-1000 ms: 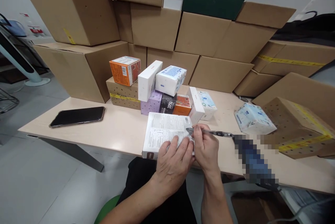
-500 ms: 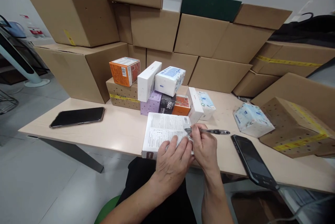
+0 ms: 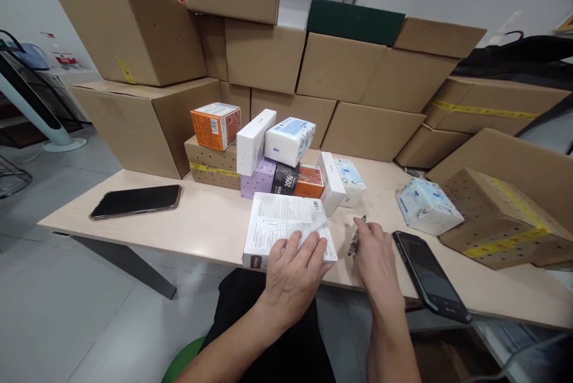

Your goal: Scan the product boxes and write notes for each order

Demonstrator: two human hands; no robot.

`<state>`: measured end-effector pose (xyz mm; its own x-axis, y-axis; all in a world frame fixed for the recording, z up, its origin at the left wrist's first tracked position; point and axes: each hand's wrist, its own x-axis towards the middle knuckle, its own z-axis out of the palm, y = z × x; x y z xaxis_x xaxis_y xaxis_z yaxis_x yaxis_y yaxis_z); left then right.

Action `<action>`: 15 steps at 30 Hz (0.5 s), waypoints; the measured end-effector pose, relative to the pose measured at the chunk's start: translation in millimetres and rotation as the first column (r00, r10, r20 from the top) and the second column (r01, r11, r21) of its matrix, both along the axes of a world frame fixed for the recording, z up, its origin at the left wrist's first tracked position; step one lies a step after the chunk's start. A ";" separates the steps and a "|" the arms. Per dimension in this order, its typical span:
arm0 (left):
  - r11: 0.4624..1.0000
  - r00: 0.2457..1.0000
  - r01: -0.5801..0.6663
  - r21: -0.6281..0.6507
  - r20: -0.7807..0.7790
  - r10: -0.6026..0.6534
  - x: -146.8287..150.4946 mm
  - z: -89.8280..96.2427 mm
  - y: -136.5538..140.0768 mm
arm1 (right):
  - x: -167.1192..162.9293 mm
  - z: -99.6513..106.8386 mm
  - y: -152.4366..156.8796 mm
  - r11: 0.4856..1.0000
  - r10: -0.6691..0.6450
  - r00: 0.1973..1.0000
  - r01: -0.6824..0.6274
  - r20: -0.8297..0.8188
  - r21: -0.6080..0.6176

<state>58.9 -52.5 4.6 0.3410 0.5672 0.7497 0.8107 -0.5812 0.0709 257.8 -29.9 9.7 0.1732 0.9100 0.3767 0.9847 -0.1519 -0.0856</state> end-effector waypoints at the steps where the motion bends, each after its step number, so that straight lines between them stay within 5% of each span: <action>1: 1.000 1.000 -0.001 -0.003 0.005 0.001 0.2 -0.3 -0.1 | -1.6 -0.2 1.3 0.998 -0.022 0.999 0.025 0.044 -0.063; 3: 1.000 1.000 -0.002 -0.007 0.014 0.002 0.4 -0.7 -0.2 | -7.6 -1.3 5.5 0.986 -0.047 0.993 0.064 0.110 -0.153; 10: 0.999 1.000 -0.016 0.031 0.013 0.016 0.9 1.1 2.6 | -10.8 -4.3 6.1 0.979 -0.071 0.992 0.089 0.104 -0.184; 13: 0.999 1.000 -0.012 0.037 0.018 0.012 0.9 1.1 4.9 | 11.3 1.3 -16.5 0.966 -0.217 0.972 0.228 0.093 -0.126; 15: 0.999 1.000 -0.006 0.039 0.024 0.005 0.9 0.6 5.9 | 31.2 5.4 -35.9 0.907 -0.399 0.916 0.402 0.050 -0.124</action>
<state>59.7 -46.7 5.2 0.3195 0.5388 0.7795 0.8122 -0.5795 0.0676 289.0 -65.8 15.1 0.5259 0.8067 0.2695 0.8401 -0.5422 -0.0166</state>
